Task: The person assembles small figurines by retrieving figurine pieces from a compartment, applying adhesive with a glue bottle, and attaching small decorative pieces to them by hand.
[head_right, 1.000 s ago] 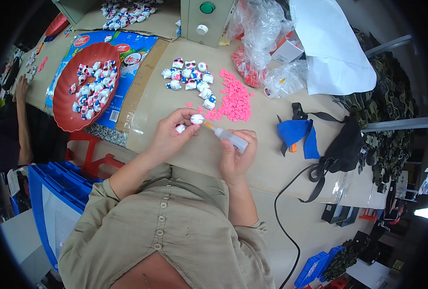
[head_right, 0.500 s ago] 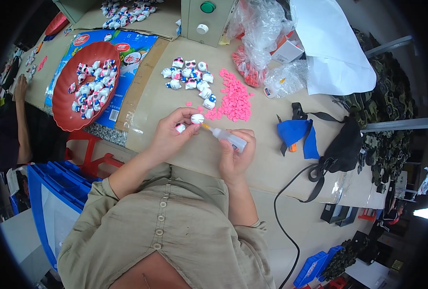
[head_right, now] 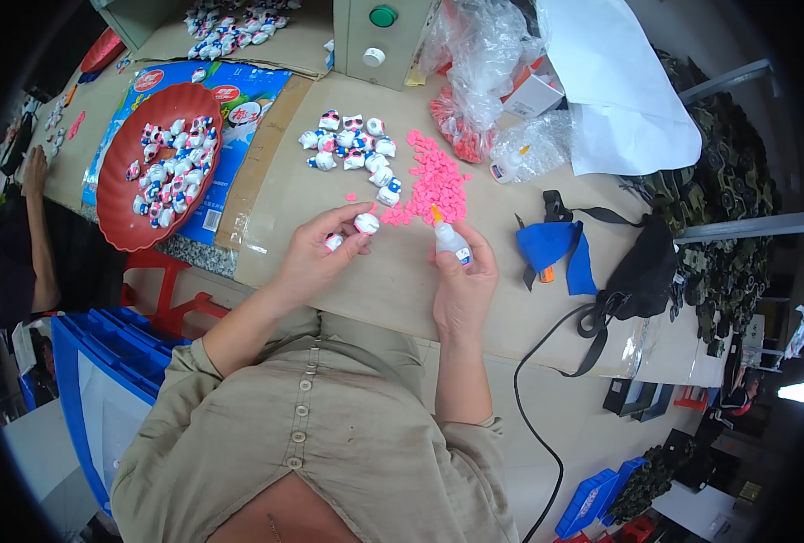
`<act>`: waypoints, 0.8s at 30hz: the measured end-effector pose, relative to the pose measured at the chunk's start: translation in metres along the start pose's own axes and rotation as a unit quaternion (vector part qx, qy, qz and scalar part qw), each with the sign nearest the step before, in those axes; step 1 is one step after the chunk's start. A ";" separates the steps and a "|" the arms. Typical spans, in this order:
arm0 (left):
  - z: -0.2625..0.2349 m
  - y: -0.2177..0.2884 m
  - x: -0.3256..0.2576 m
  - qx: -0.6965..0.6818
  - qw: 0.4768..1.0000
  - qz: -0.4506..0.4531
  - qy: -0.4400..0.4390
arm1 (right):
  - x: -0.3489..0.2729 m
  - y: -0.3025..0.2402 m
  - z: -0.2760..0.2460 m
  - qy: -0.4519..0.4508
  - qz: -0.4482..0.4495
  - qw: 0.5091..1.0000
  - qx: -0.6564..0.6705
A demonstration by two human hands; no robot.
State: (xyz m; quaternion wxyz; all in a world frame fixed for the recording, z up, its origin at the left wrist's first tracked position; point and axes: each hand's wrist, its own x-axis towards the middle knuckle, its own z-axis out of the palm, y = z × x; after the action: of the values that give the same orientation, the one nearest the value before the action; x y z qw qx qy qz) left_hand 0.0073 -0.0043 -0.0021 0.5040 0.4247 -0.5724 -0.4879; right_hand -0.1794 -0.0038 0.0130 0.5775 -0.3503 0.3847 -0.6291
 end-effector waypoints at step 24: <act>-0.002 0.001 -0.002 -0.078 0.996 -0.033 0.020 | 0.030 -0.001 0.033 -0.050 -0.109 0.752 -0.648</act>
State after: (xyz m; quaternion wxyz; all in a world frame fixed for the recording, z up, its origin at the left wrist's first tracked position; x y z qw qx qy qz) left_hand 0.0099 -0.0019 -0.0011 0.5306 0.4123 -0.5084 -0.5386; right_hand -0.1539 -0.0365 0.0290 0.1577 -0.7111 0.6300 -0.2695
